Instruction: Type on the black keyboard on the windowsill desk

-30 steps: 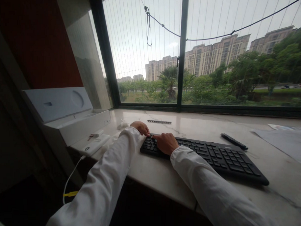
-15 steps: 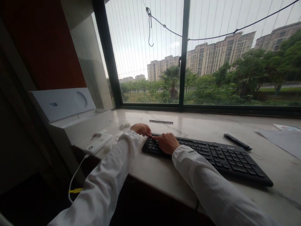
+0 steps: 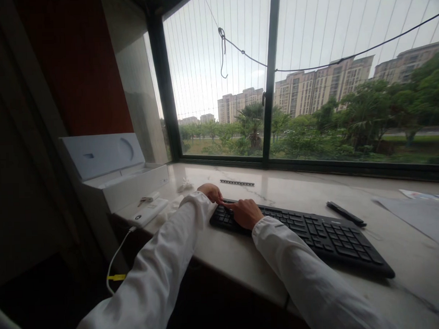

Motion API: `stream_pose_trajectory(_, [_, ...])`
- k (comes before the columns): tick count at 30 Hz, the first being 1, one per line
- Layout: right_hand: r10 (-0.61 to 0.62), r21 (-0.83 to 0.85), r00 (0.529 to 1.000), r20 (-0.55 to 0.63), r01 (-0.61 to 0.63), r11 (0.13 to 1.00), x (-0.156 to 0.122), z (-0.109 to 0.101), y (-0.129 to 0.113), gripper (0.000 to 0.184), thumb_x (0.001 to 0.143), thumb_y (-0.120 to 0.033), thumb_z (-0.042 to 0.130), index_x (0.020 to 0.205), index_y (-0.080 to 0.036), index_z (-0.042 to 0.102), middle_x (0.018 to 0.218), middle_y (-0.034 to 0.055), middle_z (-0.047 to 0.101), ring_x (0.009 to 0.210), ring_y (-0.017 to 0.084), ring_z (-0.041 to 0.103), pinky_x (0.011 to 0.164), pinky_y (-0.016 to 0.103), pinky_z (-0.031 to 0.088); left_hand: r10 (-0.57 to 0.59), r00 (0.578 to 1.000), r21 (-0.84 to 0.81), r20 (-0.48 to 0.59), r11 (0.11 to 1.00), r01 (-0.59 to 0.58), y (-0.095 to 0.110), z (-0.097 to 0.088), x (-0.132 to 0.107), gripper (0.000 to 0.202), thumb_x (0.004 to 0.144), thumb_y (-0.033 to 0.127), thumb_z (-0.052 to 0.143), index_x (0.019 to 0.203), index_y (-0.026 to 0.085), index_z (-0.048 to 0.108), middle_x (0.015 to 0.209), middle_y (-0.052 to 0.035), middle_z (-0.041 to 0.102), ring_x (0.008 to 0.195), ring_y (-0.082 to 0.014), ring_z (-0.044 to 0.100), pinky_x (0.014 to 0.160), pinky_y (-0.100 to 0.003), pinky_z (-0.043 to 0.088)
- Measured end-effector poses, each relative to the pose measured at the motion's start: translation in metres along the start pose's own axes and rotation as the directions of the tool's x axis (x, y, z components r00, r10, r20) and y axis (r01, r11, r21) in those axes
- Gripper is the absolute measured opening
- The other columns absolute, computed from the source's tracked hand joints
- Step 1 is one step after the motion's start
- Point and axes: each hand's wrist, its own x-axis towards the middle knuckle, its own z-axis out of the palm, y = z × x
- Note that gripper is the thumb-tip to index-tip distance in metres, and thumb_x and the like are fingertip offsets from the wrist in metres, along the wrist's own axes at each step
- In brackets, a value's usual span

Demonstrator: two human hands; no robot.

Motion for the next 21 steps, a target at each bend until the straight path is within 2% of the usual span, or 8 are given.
stream_pose_trajectory(5, [0.082, 0.048, 0.994, -0.073, -0.079, 0.996, -0.003, 0.001, 0.014, 0.044, 0.084, -0.018, 0.038, 0.122, -0.032, 0.055, 0.094, 0.0092, 0.068, 0.086, 0.023, 0.064, 0.069, 0.031, 0.043, 0.081, 0.997, -0.202, 0.005, 0.976, -0.078, -0.024, 0.001, -0.004, 0.056, 0.036, 0.053, 0.082, 0.074, 0.018, 0.059, 0.053, 0.0047, 0.046, 0.047, -0.0059, 0.036, 0.041, -0.017, 0.019])
stream_pose_trajectory(7, [0.148, 0.069, 0.984, -0.102, -0.141, 0.988, -0.004, 0.002, 0.02, 0.04, 0.084, -0.018, 0.038, 0.117, -0.029, 0.059, 0.092, 0.0093, 0.068, 0.086, 0.023, 0.064, 0.068, 0.032, 0.043, 0.07, 0.992, -0.255, -0.109, 0.962, -0.096, -0.033, -0.002, 0.001, 0.057, 0.041, 0.054, 0.08, 0.081, 0.017, 0.061, 0.058, 0.0031, 0.051, 0.048, -0.0058, 0.039, 0.041, -0.017, 0.023])
stream_pose_trajectory(8, [0.174, 0.076, 0.978, -0.112, -0.166, 0.983, -0.004, 0.003, 0.022, 0.039, 0.083, -0.018, 0.038, 0.114, -0.028, 0.06, 0.091, 0.0096, 0.068, 0.085, 0.024, 0.064, 0.067, 0.031, 0.043, 0.035, 0.976, -0.246, -0.214, 0.965, -0.088, -0.038, -0.005, 0.005, 0.055, 0.047, 0.053, 0.079, 0.085, 0.017, 0.062, 0.061, 0.0019, 0.054, 0.048, -0.0061, 0.041, 0.042, -0.017, 0.026])
stream_pose_trajectory(10, [0.2, 0.084, 0.972, -0.121, -0.191, 0.978, -0.004, 0.005, 0.026, 0.035, 0.082, -0.017, 0.04, 0.108, -0.025, 0.063, 0.089, 0.0101, 0.068, 0.084, 0.024, 0.064, 0.065, 0.031, 0.043, -0.042, 0.891, -0.17, -0.452, 0.985, -0.04, -0.044, -0.011, 0.016, 0.047, 0.061, 0.049, 0.073, 0.092, 0.016, 0.062, 0.067, -0.001, 0.059, 0.05, -0.007, 0.047, 0.045, -0.018, 0.032])
stream_pose_trajectory(12, [0.206, 0.09, 0.971, -0.124, -0.195, 0.977, -0.004, 0.006, 0.027, 0.031, 0.082, -0.016, 0.04, 0.1, -0.022, 0.064, 0.087, 0.0107, 0.068, 0.083, 0.024, 0.064, 0.064, 0.031, 0.043, -0.063, 0.827, -0.111, -0.559, 0.994, 0.001, -0.047, -0.018, 0.031, 0.036, 0.072, 0.04, 0.066, 0.099, 0.016, 0.061, 0.078, -0.0036, 0.063, 0.055, -0.0074, 0.051, 0.05, -0.018, 0.037])
stream_pose_trajectory(14, [0.205, 0.095, 0.971, -0.12, -0.195, 0.976, -0.003, 0.007, 0.027, 0.029, 0.082, -0.015, 0.04, 0.095, -0.02, 0.064, 0.086, 0.0115, 0.067, 0.082, 0.023, 0.064, 0.065, 0.03, 0.042, -0.049, 0.799, -0.059, -0.599, 0.998, 0.017, -0.048, -0.024, 0.048, 0.029, 0.078, 0.032, 0.06, 0.104, 0.018, 0.06, 0.089, -0.0048, 0.065, 0.061, -0.008, 0.055, 0.056, -0.018, 0.04])
stream_pose_trajectory(17, [0.199, 0.105, 0.973, -0.117, -0.187, 0.977, -0.001, 0.009, 0.025, 0.027, 0.082, -0.015, 0.039, 0.094, -0.019, 0.064, 0.085, 0.0122, 0.067, 0.081, 0.022, 0.064, 0.065, 0.03, 0.042, 0.011, 0.77, 0.032, -0.638, 0.999, 0.012, -0.045, -0.032, 0.074, 0.03, 0.08, 0.024, 0.056, 0.11, 0.022, 0.059, 0.103, -0.0048, 0.064, 0.077, -0.0118, 0.06, 0.066, -0.019, 0.043])
stream_pose_trajectory(21, [0.192, 0.138, 0.971, -0.144, -0.173, 0.975, 0.003, 0.017, 0.025, 0.027, 0.081, -0.014, 0.039, 0.09, -0.018, 0.064, 0.082, 0.0125, 0.067, 0.079, 0.021, 0.064, 0.064, 0.03, 0.042, 0.118, 0.75, 0.147, -0.651, 0.989, -0.028, -0.039, -0.039, 0.104, 0.04, 0.078, 0.019, 0.058, 0.118, 0.026, 0.055, 0.122, -0.0041, 0.057, 0.108, -0.018, 0.052, 0.086, -0.022, 0.04])
